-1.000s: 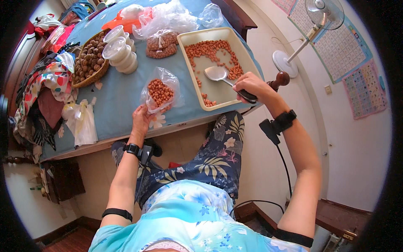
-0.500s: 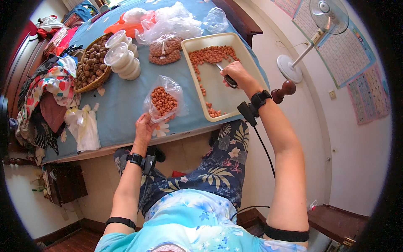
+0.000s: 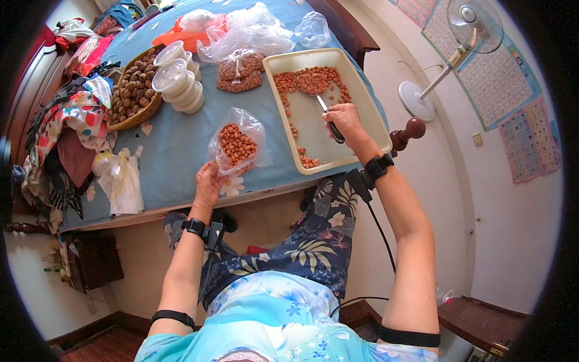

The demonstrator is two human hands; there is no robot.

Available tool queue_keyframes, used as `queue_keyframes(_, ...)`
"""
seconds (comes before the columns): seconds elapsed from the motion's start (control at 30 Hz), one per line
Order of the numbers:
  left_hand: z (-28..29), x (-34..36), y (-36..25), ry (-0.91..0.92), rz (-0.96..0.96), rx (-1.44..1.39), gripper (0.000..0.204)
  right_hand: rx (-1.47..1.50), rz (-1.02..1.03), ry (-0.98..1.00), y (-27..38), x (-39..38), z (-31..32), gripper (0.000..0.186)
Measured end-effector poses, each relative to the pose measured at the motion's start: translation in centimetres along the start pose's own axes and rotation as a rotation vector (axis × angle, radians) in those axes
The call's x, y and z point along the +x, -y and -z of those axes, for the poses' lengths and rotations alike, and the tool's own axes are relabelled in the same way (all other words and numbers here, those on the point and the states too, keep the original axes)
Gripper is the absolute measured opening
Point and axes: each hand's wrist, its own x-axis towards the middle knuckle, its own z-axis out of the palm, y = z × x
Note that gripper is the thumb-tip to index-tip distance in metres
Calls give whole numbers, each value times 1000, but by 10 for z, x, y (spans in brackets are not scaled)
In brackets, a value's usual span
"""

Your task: Scooping peanuts from a tray into a small plastic bag using a metal spatula.

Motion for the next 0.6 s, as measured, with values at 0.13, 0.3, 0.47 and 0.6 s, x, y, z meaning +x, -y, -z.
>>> queue_keyframes(0.13,4,3,2,-1,-5,5,11,-8,-16,11,-1,-16,8,12)
queue_keyframes(0.3,-1,2,3,-18,-20,-1,13,-19,-20,40,7,-42,17,12)
queue_keyframes(0.47,-2,1,3,-12,-24,-7,11,-68,-49,50,21,-75,24,19)
queue_keyframes(0.6,4,6,6,-21,-21,4,13,-144,-30,98,44,-105,28,14)
